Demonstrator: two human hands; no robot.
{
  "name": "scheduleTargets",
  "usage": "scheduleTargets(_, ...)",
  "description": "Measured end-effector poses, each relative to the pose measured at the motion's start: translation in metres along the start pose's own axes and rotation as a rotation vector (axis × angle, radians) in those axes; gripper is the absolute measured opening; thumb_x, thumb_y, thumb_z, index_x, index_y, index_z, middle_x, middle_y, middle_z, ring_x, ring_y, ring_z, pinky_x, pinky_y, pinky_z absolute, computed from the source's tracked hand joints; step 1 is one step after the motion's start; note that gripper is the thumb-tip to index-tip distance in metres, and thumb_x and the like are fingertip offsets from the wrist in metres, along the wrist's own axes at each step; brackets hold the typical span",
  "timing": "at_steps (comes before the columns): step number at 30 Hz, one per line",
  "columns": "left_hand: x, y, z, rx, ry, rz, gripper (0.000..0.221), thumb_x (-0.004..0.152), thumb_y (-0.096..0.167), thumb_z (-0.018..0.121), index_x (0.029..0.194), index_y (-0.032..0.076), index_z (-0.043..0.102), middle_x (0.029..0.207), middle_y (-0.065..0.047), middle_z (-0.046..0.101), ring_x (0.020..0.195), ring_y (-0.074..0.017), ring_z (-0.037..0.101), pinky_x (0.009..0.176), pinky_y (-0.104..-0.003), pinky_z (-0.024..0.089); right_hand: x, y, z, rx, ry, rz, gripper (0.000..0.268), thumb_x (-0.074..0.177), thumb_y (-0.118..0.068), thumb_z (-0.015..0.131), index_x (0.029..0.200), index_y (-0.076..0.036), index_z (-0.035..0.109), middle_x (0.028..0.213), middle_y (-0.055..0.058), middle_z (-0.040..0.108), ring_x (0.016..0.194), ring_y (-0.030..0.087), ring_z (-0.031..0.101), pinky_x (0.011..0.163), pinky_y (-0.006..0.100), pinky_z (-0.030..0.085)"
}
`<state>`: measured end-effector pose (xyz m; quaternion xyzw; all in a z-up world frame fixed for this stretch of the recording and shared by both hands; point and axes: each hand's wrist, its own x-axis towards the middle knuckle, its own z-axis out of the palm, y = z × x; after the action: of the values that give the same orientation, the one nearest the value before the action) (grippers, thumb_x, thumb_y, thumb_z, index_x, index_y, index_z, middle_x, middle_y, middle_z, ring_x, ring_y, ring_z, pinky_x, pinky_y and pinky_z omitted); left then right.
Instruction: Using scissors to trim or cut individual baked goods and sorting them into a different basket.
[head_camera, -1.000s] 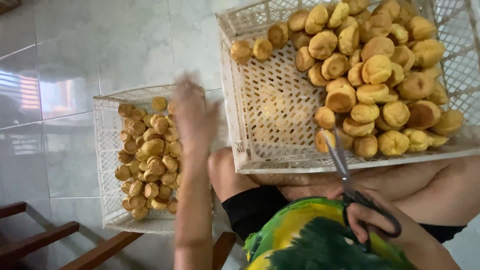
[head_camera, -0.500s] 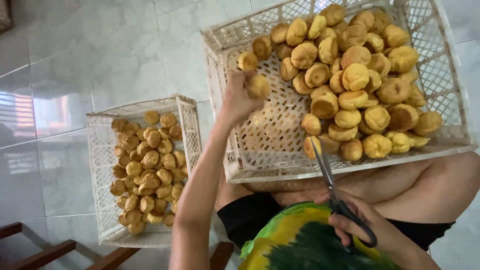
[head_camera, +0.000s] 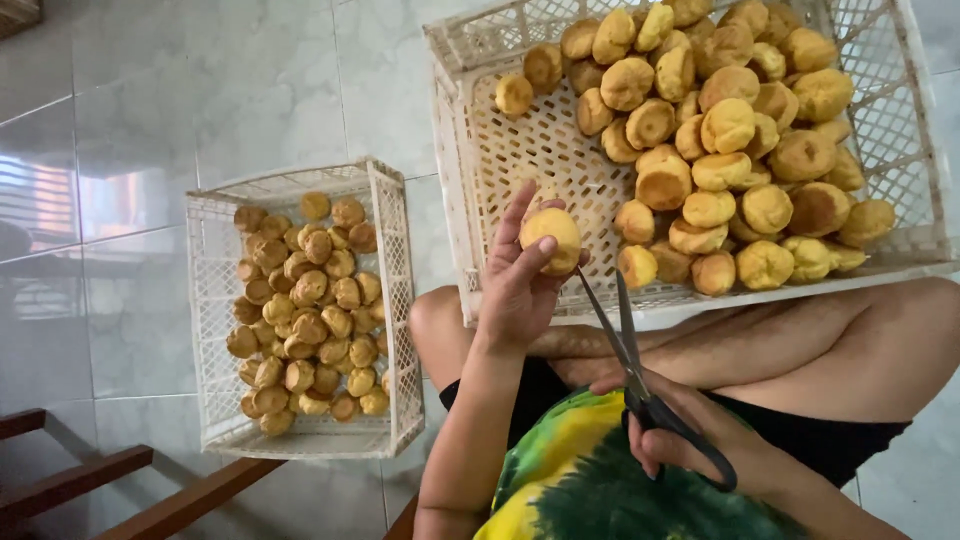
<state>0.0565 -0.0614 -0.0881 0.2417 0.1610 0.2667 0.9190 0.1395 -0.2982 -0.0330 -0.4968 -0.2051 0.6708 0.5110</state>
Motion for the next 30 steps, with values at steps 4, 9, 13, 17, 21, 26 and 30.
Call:
scheduleTargets(4,-0.002,0.006,0.011,-0.023,-0.018,-0.051,0.062,0.096,0.002,0.067,0.153,0.003,0.043,0.140,-0.017,0.056,0.111,-0.0246,0.063,0.094,-0.040,0.061,0.000,-0.002,0.004,0.003,0.019,0.025,0.077,0.078,-0.046,0.076,0.142,-0.005,0.062,0.064,0.009,0.069,0.055,0.019,0.065,0.050,0.030,0.045)
scheduleTargets(9,-0.007,0.006,0.010,-0.039,-0.032,-0.067,0.058,0.097,0.002,0.066,0.152,-0.002,0.045,0.139,-0.019,0.058,0.111,-0.0239,0.064,0.096,-0.039,0.060,0.000,0.000,0.005,0.012,-0.015,-0.037,0.072,0.082,-0.040,0.075,0.142,-0.002,0.059,0.064,0.009,0.067,0.054,0.019,0.063,0.050,0.030,0.046)
scheduleTargets(13,-0.008,0.004,0.004,-0.043,-0.021,-0.063,0.055,0.098,0.001,0.064,0.149,-0.003,0.046,0.136,-0.020,0.058,0.109,-0.0245,0.064,0.096,-0.040,0.060,0.000,0.000,0.007,0.014,-0.022,-0.035,0.075,0.081,-0.045,0.075,0.139,0.001,0.061,0.059,0.009,0.066,0.051,0.019,0.062,0.047,0.029,0.044)
scheduleTargets(17,-0.012,0.002,0.006,0.007,-0.049,-0.033,0.054,0.094,0.000,0.069,0.144,-0.004,0.049,0.134,-0.019,0.057,0.108,-0.0250,0.065,0.094,-0.040,0.062,-0.002,-0.002,0.010,0.021,0.003,-0.003,0.077,0.080,-0.047,0.074,0.141,-0.001,0.061,0.061,0.009,0.067,0.053,0.019,0.064,0.048,0.030,0.045)
scheduleTargets(21,-0.022,-0.007,0.003,0.087,-0.089,-0.057,0.059,0.086,-0.003,0.073,0.142,-0.002,0.053,0.135,-0.016,0.058,0.106,-0.0236,0.065,0.091,-0.035,0.061,-0.002,-0.005,0.012,0.020,-0.021,-0.064,0.075,0.084,-0.048,0.070,0.142,-0.001,0.059,0.062,0.008,0.068,0.054,0.018,0.065,0.051,0.030,0.047)
scheduleTargets(26,-0.036,-0.012,0.009,0.216,-0.131,-0.147,0.067,0.082,-0.005,0.075,0.146,-0.001,0.053,0.130,-0.014,0.065,0.118,-0.0214,0.063,0.102,-0.031,0.054,0.002,-0.007,0.008,0.050,-0.039,-0.088,0.078,0.085,-0.052,0.067,0.142,0.000,0.058,0.058,0.008,0.065,0.050,0.018,0.061,0.045,0.027,0.039)
scheduleTargets(30,-0.036,-0.012,0.010,0.168,-0.132,-0.153,0.066,0.083,-0.007,0.070,0.146,-0.003,0.051,0.128,-0.014,0.063,0.113,-0.0215,0.063,0.100,-0.030,0.052,0.000,-0.004,0.007,0.125,-0.009,-0.041,0.068,0.087,-0.037,0.070,0.139,0.005,0.060,0.056,0.009,0.063,0.047,0.019,0.059,0.043,0.030,0.046)
